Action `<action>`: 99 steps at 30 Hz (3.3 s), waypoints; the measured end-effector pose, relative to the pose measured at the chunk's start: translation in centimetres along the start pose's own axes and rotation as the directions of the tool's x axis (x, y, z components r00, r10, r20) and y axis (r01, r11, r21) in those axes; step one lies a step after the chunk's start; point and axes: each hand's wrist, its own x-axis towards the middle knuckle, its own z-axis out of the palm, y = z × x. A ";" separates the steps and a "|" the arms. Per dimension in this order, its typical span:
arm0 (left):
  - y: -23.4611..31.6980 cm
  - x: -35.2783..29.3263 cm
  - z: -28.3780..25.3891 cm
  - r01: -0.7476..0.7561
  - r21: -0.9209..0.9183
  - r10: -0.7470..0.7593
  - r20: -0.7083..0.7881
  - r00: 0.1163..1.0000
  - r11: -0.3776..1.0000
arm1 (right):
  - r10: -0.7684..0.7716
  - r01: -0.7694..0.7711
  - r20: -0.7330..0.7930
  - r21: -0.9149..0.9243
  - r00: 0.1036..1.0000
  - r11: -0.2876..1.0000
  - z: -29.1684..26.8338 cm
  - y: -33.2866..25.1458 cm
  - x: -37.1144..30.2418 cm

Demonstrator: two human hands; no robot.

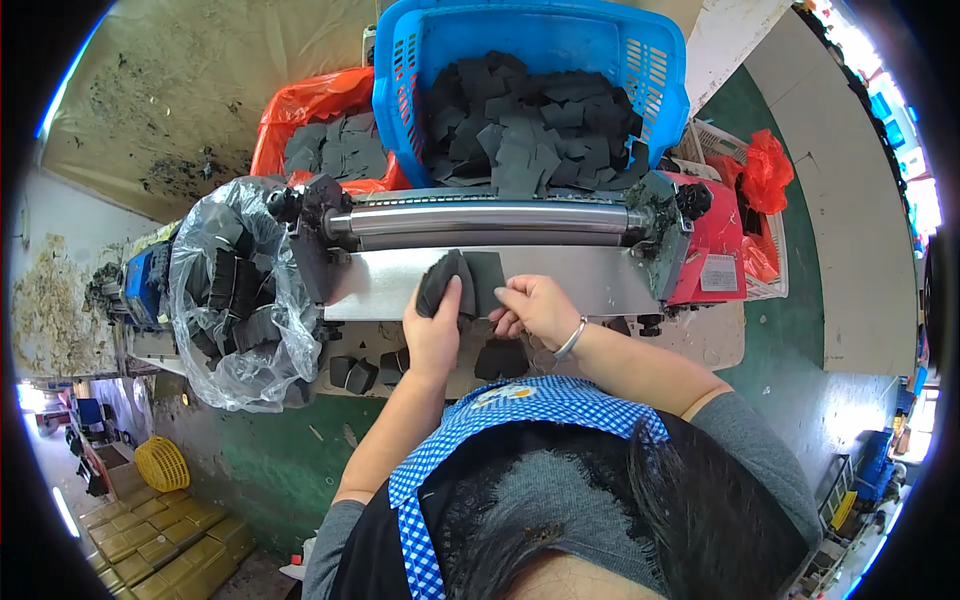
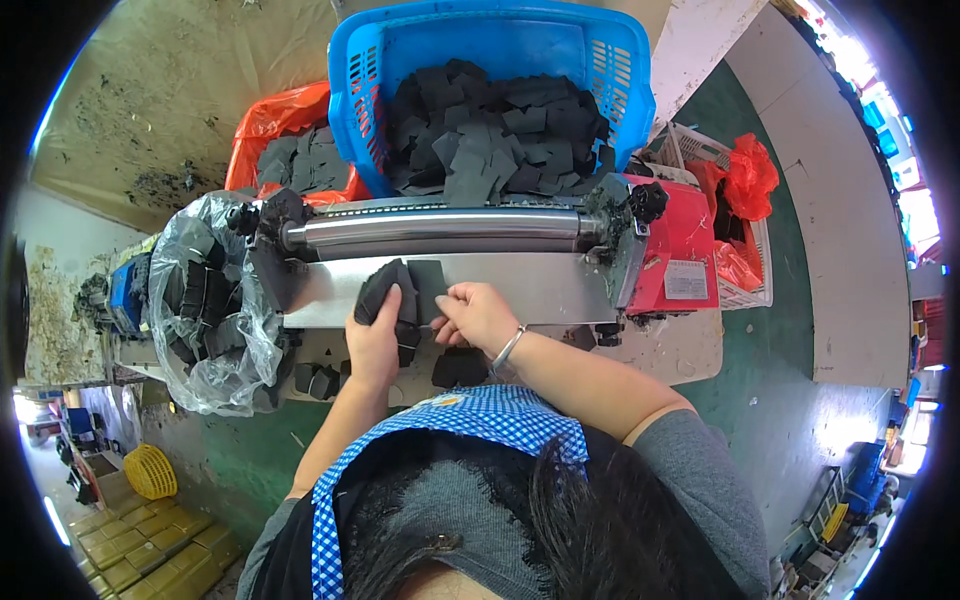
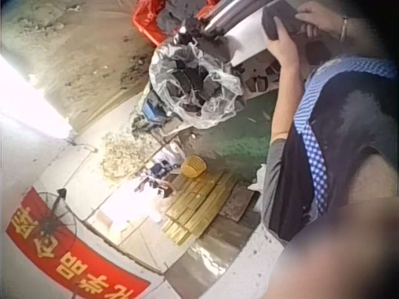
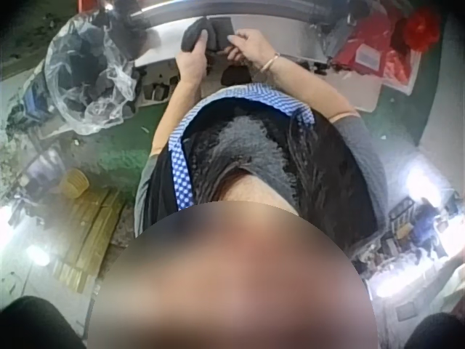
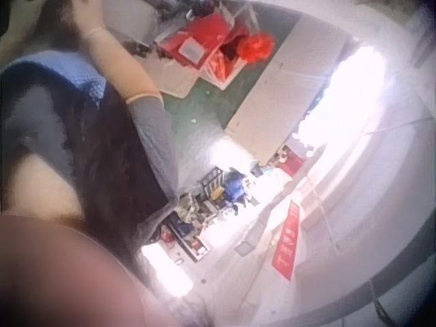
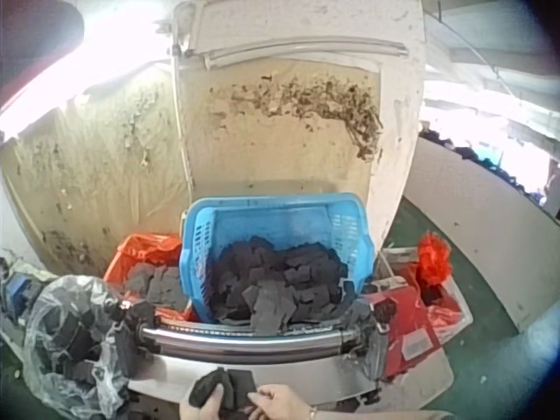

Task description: The recorder is feeding pre-cut shoe components through a roller machine, likely for skiving or applying adhesive.

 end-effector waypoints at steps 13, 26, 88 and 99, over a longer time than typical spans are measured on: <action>0.4 -0.7 0.3 0.075 -0.075 -0.069 0.081 0.994 0.994 | -0.314 0.301 -0.031 -0.202 0.949 0.932 1.2 -0.5 -1.5; -0.3 -0.7 0.1 0.063 0.077 -0.066 0.032 0.997 0.995 | -0.149 0.139 -0.056 -0.155 0.987 0.978 0.8 -1.0 -1.3; 0.2 -0.3 0.3 0.090 -0.046 -0.078 0.220 0.972 0.995 | -0.063 0.069 0.066 -0.096 0.996 0.993 1.8 -0.6 -1.1; 2.6 -1.0 -1.1 0.436 -0.284 -0.305 0.407 0.861 0.854 | -0.230 0.243 0.080 -0.278 0.970 0.929 1.7 -0.3 -1.3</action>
